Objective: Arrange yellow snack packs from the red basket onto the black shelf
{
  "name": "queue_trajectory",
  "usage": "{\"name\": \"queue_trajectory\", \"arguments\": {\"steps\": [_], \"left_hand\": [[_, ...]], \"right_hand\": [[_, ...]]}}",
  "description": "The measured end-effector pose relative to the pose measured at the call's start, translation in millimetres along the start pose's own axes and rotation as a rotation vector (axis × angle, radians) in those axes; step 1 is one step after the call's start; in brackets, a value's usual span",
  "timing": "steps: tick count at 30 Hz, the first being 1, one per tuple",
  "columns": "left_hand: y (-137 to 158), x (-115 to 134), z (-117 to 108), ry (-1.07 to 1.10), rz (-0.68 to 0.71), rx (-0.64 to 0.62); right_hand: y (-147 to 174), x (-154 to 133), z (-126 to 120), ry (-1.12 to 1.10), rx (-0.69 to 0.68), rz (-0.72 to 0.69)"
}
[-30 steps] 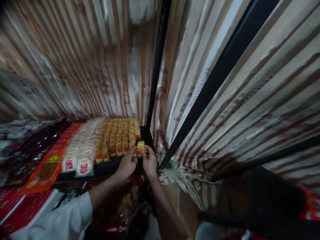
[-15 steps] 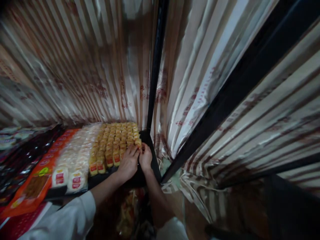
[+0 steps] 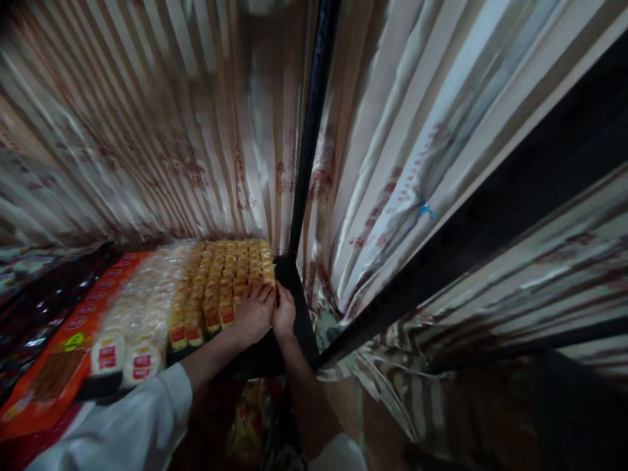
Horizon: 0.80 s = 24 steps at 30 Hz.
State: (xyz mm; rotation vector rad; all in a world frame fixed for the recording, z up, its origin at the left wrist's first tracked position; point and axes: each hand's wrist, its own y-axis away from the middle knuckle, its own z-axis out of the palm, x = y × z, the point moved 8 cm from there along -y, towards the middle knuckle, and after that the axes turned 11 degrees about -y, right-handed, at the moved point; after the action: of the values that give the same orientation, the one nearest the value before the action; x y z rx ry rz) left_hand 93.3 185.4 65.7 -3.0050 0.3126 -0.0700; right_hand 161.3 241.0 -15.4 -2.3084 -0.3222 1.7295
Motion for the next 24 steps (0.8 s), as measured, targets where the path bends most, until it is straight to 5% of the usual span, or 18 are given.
{"name": "queue_trajectory", "arguments": {"steps": [7, 14, 20, 24], "left_hand": [[-4, -2, 6, -0.002, -0.02, -0.027], [12, -6, -12, 0.079, 0.044, 0.178], [81, -4, -32, 0.339, 0.131, 0.389], [151, 0, -19, 0.512, 0.104, 0.41]], "right_hand": [[0, 2, 1, 0.043, 0.009, 0.013], [1, -4, -1, 0.024, 0.028, 0.003], [16, -23, -21, -0.068, 0.16, 0.021], [66, -47, -39, -0.249, 0.245, 0.041]]}}
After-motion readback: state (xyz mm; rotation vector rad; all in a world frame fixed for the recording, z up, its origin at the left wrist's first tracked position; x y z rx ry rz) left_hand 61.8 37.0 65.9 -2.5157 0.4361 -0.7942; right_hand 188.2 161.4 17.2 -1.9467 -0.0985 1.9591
